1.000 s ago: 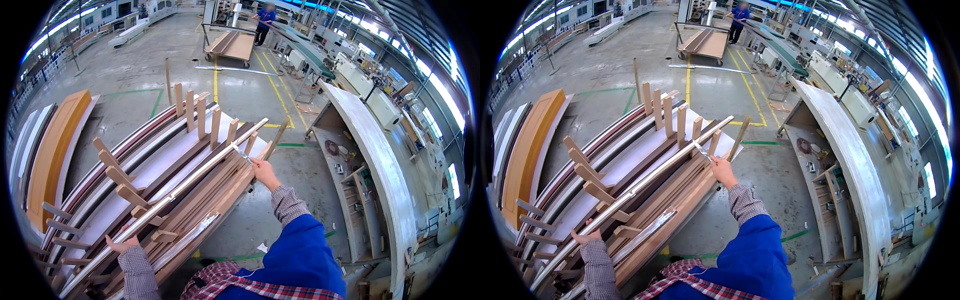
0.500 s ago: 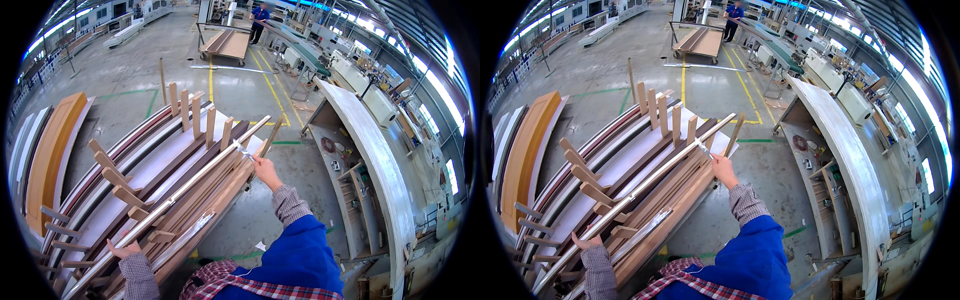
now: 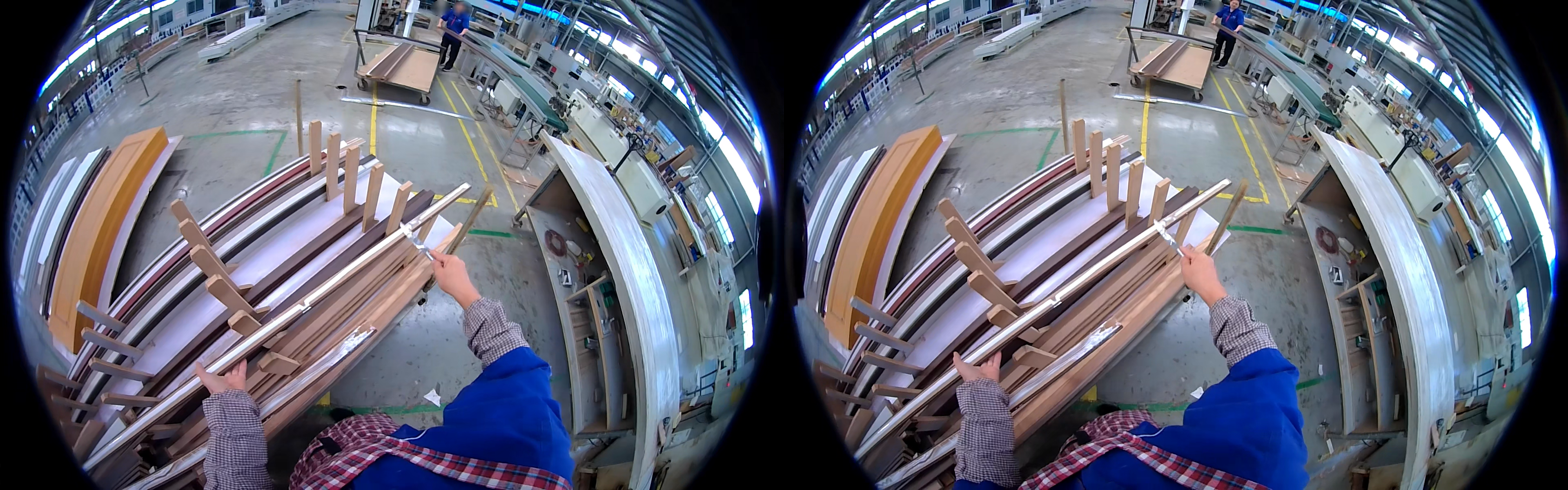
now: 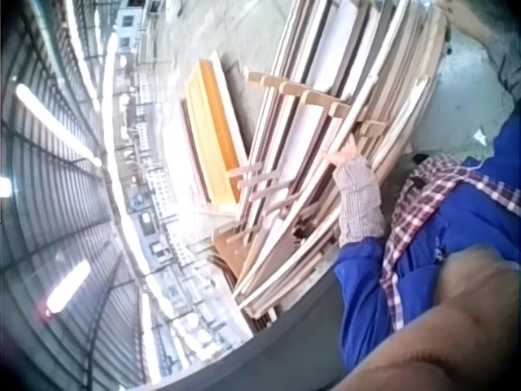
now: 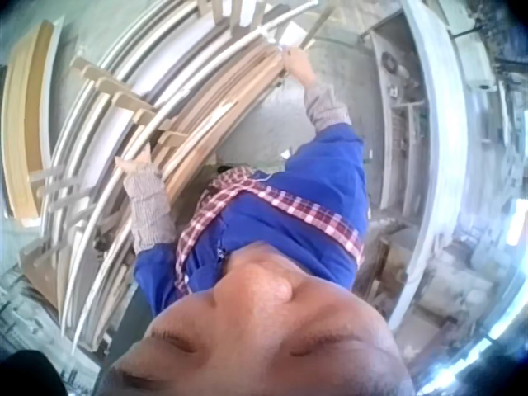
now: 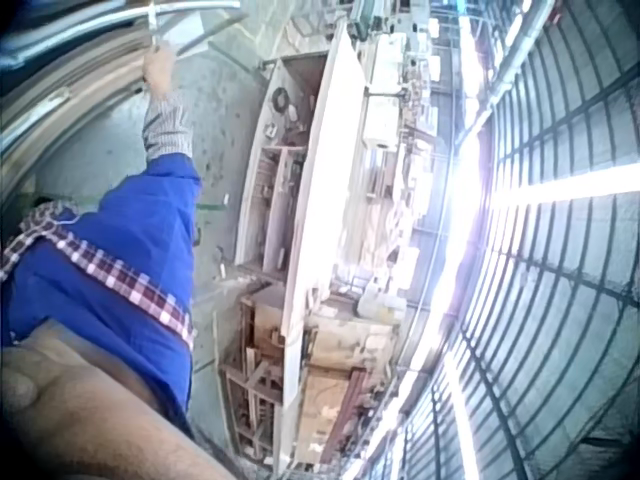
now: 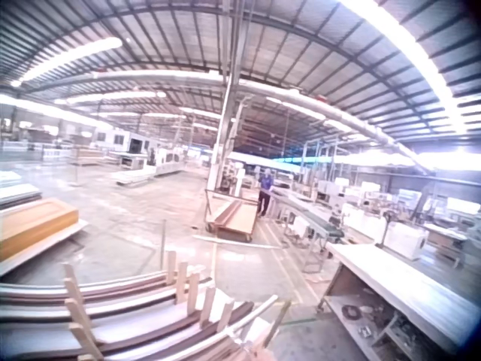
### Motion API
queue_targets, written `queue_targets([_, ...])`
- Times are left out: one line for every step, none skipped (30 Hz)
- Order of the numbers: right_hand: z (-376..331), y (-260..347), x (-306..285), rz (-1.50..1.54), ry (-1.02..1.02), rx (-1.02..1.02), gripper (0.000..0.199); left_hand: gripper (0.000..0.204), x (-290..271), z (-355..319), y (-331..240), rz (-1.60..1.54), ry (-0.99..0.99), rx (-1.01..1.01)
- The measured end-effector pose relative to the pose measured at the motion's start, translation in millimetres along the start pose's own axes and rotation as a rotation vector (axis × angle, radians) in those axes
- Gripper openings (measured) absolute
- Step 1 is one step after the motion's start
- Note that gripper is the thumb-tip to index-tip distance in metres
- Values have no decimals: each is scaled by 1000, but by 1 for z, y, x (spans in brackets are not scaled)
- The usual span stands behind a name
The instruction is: The person selects long wooden strips from a rack and places them onto a large white board on a workbench. They then use a handheld power tool to fasten the strips to the board, moving along the length of the material. The person handles the strips and the board directly, positioning them for assembly.
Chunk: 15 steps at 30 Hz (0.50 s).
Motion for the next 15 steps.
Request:
queue_targets([-7,8,1,46,13,10,30,80,1,3,0,16,15,-8])
queue_targets([-14,16,3,92,31,20,30,82,-1,5,-1,33,25,-14])
queue_targets([-18,25,4,112,61,40,30,84,-4,8,-1,50,36,-20])
queue_targets([-25,35,7,133,93,63,30,86,-5,9,-2,89,52,-33])
queue_targets([-31,43,11,154,126,86,30,87,-6,10,-2,114,69,-47])
queue_targets([-36,51,14,160,145,69,30,88,-6,9,0,138,86,-61])
queue_targets([-40,60,18,168,163,52,31,90,-5,8,-2,162,104,-72])
queue_targets([-45,68,22,176,182,32,31,101,-5,8,-2,216,173,-76])
queue_targets([-52,76,25,181,194,21,31,103,-11,7,-9,256,125,-63])
queue_targets([-58,84,29,186,203,9,31,106,-7,-5,-12,293,80,-51])
queue_targets([-63,91,31,186,212,-3,31,109,-8,-16,-15,329,34,-44])
queue_targets([-69,99,35,199,245,1,31,110,-7,-25,-24,338,76,-10])
queue_targets([-75,107,38,211,279,6,31,108,-4,-36,-30,309,171,-13])
queue_targets([-83,115,43,226,320,13,31,106,-4,-48,-40,281,259,-11])
queue_targets([-89,125,44,229,331,15,31,104,-3,-64,-50,253,347,-9])
Point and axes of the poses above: each hand's wrist, its own z-axis towards the middle knuckle, its own x-axis out of the palm, y = z × x, the point moved 8 cm from there along z, towards the middle knuckle, and after that the axes turned 1 degree about z, right-handed, at the moved point
